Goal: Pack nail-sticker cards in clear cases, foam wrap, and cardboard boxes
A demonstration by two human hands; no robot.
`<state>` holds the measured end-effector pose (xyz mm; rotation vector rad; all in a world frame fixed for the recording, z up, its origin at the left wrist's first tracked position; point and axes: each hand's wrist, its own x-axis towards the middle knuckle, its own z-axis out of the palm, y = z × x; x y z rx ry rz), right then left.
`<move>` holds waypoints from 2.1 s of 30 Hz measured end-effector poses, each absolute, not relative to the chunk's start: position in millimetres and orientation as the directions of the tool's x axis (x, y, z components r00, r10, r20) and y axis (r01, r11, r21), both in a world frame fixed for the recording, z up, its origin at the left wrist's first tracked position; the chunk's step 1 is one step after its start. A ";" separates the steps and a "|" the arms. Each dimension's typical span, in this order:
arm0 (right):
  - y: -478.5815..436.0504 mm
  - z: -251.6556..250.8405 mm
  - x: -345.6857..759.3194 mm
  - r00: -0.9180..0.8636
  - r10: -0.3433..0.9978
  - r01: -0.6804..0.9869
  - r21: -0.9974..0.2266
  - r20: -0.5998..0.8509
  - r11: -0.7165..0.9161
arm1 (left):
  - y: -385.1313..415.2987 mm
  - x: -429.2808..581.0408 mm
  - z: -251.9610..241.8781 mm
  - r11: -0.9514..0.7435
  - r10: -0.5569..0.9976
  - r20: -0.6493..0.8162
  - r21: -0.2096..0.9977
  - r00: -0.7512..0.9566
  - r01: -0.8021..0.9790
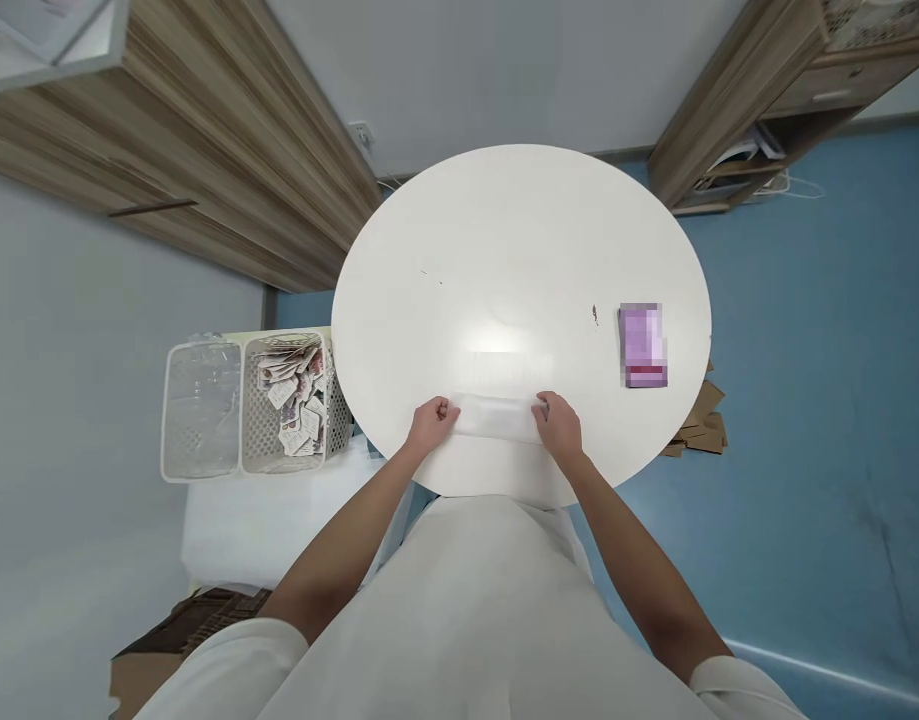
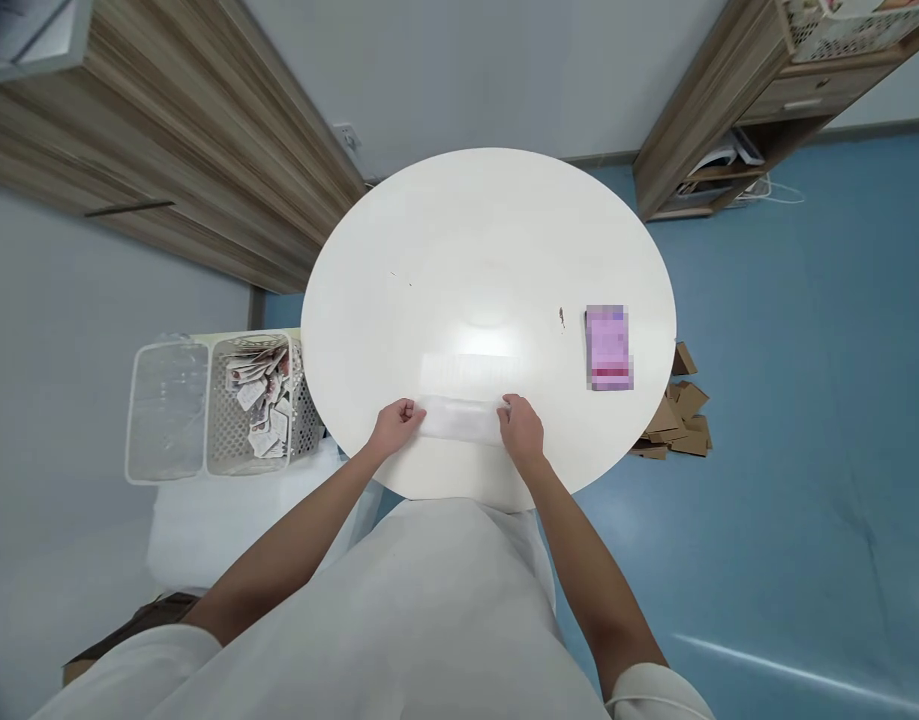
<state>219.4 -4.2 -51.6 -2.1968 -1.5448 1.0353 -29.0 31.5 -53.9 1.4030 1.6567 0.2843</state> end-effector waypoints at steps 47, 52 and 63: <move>-34.9 -31.4 198.4 0.047 0.911 0.626 -0.699 -0.409 -0.346 | -47.1 22.8 -48.4 -0.543 0.746 -0.043 0.540 0.665 0.643; -32.4 -33.2 194.8 -0.092 0.907 0.822 -0.545 -0.411 -0.163 | -70.6 17.6 -55.1 -0.321 0.896 -0.060 0.597 0.440 0.735; -29.2 -30.1 185.3 -0.142 0.883 0.921 -0.387 -0.448 -0.049 | -71.7 36.6 -60.7 0.649 0.722 -0.559 0.751 -0.408 0.118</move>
